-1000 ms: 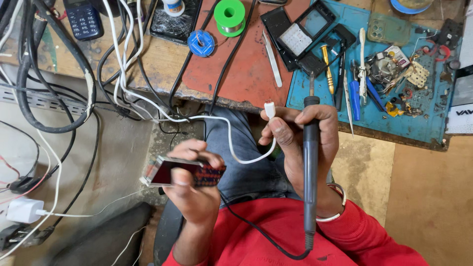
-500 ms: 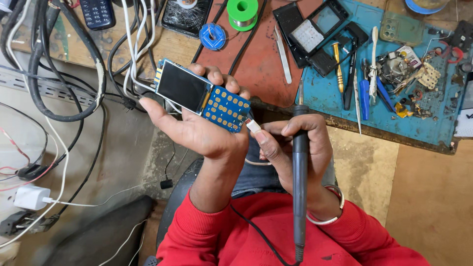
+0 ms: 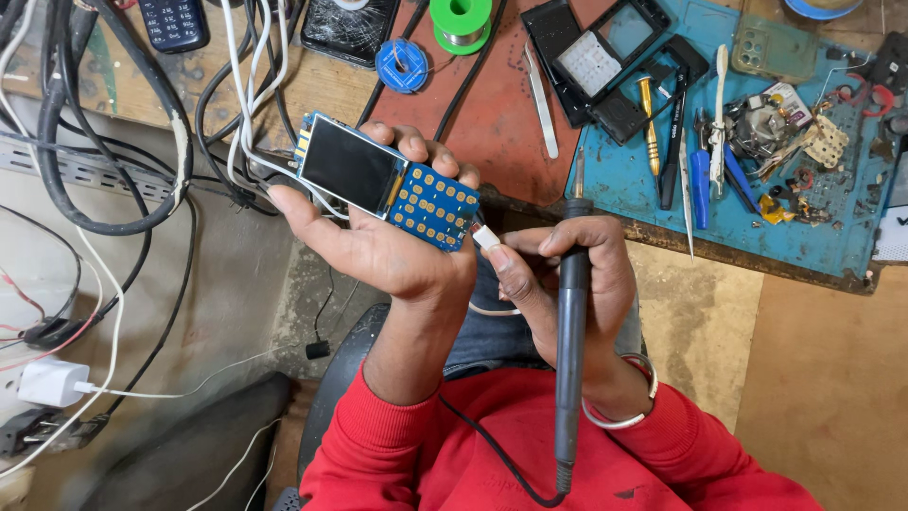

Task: The person solders components on a mobile phone motherboard using a soldering iron, then connects a charging cable to the reassembled keypad phone to test it, and uses tweezers to work on the board before reattaching the phone and testing again.

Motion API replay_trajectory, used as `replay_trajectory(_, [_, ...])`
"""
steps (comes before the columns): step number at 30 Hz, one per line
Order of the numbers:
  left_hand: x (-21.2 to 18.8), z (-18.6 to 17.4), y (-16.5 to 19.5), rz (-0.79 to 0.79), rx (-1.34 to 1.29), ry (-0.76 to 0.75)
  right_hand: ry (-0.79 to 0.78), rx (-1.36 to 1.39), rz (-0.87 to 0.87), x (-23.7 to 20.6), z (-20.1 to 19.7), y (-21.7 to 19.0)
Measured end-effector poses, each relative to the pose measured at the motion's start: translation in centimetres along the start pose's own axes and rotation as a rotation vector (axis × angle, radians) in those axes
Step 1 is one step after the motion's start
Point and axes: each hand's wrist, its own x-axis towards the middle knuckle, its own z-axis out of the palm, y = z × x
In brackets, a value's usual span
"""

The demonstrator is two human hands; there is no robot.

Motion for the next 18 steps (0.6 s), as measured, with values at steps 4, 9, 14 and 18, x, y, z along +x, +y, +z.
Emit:
replay_trajectory(4, [0.1, 0.2, 0.2, -0.031, -0.014, -0.001, -0.019, -0.090, -0.006, 0.3, -0.1, -0.2])
replay_trajectory(9, [0.4, 0.4, 0.6, -0.099, 0.051, 0.029, -0.082, -0.103, 0.049, 0.9, -0.6, -0.9])
replay_trajectory(14, [0.6, 0.4, 0.4, -0.115, 0.091, -0.003, -0.051, -0.081, 0.049, 0.9, -0.3, -1.0])
replay_trajectory(18, [0.6, 0.3, 0.1, -0.119, 0.104, -0.013, -0.049, -0.056, 0.038, 1.0, -0.4, -0.9])
